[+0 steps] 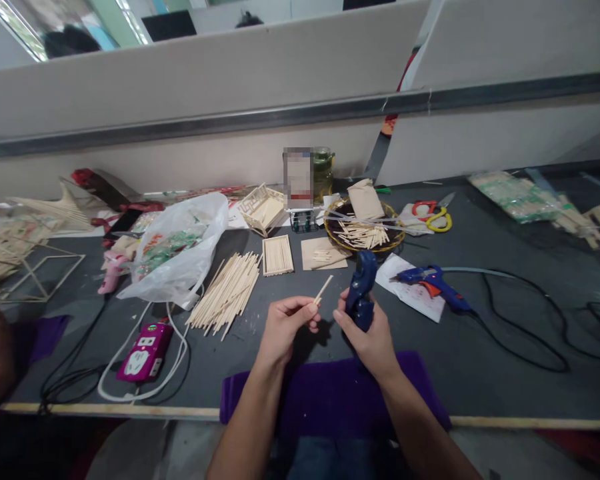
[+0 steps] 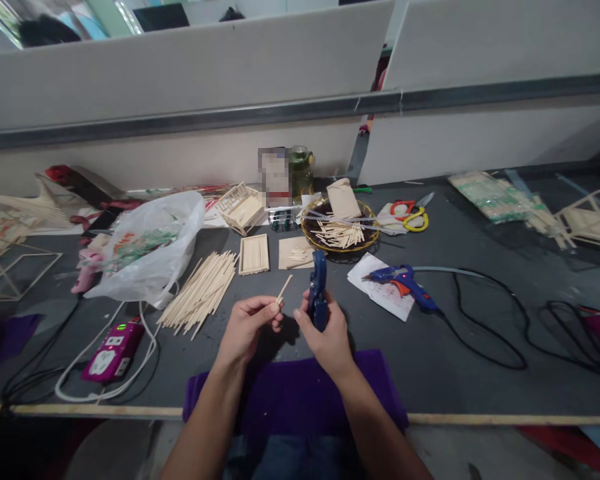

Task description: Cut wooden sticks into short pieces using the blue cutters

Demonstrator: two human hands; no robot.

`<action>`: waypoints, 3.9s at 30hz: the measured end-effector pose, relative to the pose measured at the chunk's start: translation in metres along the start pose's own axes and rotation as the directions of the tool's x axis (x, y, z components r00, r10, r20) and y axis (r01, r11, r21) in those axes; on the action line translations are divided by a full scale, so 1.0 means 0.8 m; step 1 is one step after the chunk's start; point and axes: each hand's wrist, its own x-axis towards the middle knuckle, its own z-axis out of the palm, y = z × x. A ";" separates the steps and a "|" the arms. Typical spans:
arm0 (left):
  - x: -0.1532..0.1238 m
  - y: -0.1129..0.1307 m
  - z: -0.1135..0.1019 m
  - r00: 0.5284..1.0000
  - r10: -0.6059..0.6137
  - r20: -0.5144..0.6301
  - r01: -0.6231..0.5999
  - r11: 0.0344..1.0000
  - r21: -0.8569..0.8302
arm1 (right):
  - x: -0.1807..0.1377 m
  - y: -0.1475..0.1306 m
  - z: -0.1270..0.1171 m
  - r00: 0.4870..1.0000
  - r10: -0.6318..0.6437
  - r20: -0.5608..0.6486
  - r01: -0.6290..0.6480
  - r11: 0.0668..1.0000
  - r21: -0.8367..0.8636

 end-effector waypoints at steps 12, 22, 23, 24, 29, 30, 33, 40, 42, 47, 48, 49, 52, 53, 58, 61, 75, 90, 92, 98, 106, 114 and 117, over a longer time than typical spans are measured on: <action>-0.001 -0.007 0.019 0.985 -0.117 0.125 0.113 0.993 0.031 | 0.005 0.003 0.001 0.992 0.089 -0.091 -0.085 0.995 0.047; 0.005 -0.008 0.011 0.936 -0.214 0.281 0.231 0.972 -0.031 | 0.008 0.012 0.003 0.974 0.179 -0.135 -0.160 0.977 0.139; 0.005 -0.008 0.011 0.933 -0.216 0.287 0.235 0.971 -0.035 | 0.008 0.013 0.003 0.975 0.180 -0.134 -0.162 0.977 0.138; 0.005 -0.009 0.010 0.934 -0.216 0.286 0.235 0.971 -0.033 | 0.008 0.013 0.002 0.975 0.177 -0.131 -0.160 0.978 0.134; 0.004 -0.013 0.014 0.960 -0.181 0.215 0.182 0.983 0.015 | 0.008 0.015 0.003 0.980 0.150 -0.131 -0.141 0.987 0.072; 0.004 -0.013 0.015 0.966 -0.170 0.196 0.169 0.985 0.018 | 0.009 0.014 0.003 0.982 0.142 -0.126 -0.136 0.989 0.053; 0.005 -0.012 0.016 0.985 -0.118 0.126 0.117 0.993 0.015 | 0.007 0.011 -0.001 0.990 0.083 -0.112 -0.084 0.996 -0.011; 0.008 -0.005 0.004 0.992 0.077 -0.104 -0.081 0.996 -0.034 | -0.002 0.012 -0.026 0.993 -0.118 0.030 0.118 0.878 -0.464; 0.008 -0.004 0.002 0.980 0.133 -0.148 -0.139 0.990 -0.034 | -0.005 0.016 -0.026 0.981 -0.153 0.122 0.196 0.789 -0.583; 0.006 -0.005 0.003 0.931 0.331 -0.151 -0.313 0.941 0.132 | -0.010 0.017 -0.013 0.954 -0.167 0.247 0.293 0.679 -0.673; 0.005 -0.005 0.002 0.915 0.380 -0.133 -0.353 0.916 0.190 | -0.011 0.016 -0.010 0.953 -0.170 0.252 0.298 0.674 -0.676; 0.005 -0.005 0.002 0.897 0.429 -0.111 -0.393 0.885 0.249 | -0.011 0.014 -0.008 0.952 -0.171 0.253 0.301 0.667 -0.681; 0.003 -0.005 0.002 0.835 0.549 -0.043 -0.488 0.775 0.402 | -0.010 0.010 -0.005 0.953 -0.164 0.256 0.300 0.652 -0.697; 0.003 -0.006 0.002 0.814 0.581 -0.026 -0.514 0.739 0.435 | -0.009 0.009 -0.005 0.954 -0.162 0.254 0.296 0.651 -0.699; 0.000 -0.010 0.003 0.690 0.722 0.050 -0.614 0.547 0.568 | -0.010 0.010 -0.004 0.957 -0.178 0.228 0.287 0.684 -0.671; -0.003 -0.013 0.003 0.597 0.790 0.138 -0.655 0.381 0.653 | -0.011 0.012 -0.004 0.956 -0.194 0.221 0.292 0.718 -0.632; -0.022 -0.014 -0.004 0.256 0.873 0.415 -0.671 -0.149 0.726 | -0.018 0.014 -0.005 0.904 -0.360 0.231 0.428 0.775 -0.465; -0.029 -0.001 -0.001 0.276 0.826 0.491 -0.690 -0.186 0.700 | -0.017 0.024 -0.005 0.894 -0.374 0.246 0.447 0.780 -0.438; -0.030 0.000 -0.001 0.279 0.824 0.493 -0.697 -0.179 0.695 | -0.017 0.025 -0.005 0.898 -0.359 0.253 0.437 0.790 -0.430; -0.031 0.003 -0.003 0.313 0.808 0.498 -0.699 -0.159 0.697 | -0.014 0.027 -0.006 0.908 -0.302 0.290 0.402 0.823 -0.402; -0.022 0.001 -0.005 0.392 0.821 0.415 -0.700 -0.027 0.714 | 0.004 0.025 -0.006 0.886 -0.216 0.410 0.374 0.855 -0.359; -0.006 0.001 -0.008 0.465 0.833 0.299 -0.682 0.122 0.721 | 0.026 0.027 -0.002 0.860 -0.160 0.484 0.349 0.877 -0.331; 0.001 0.000 -0.010 0.491 0.834 0.254 -0.667 0.172 0.725 | 0.032 0.030 0.001 0.861 -0.148 0.486 0.344 0.873 -0.345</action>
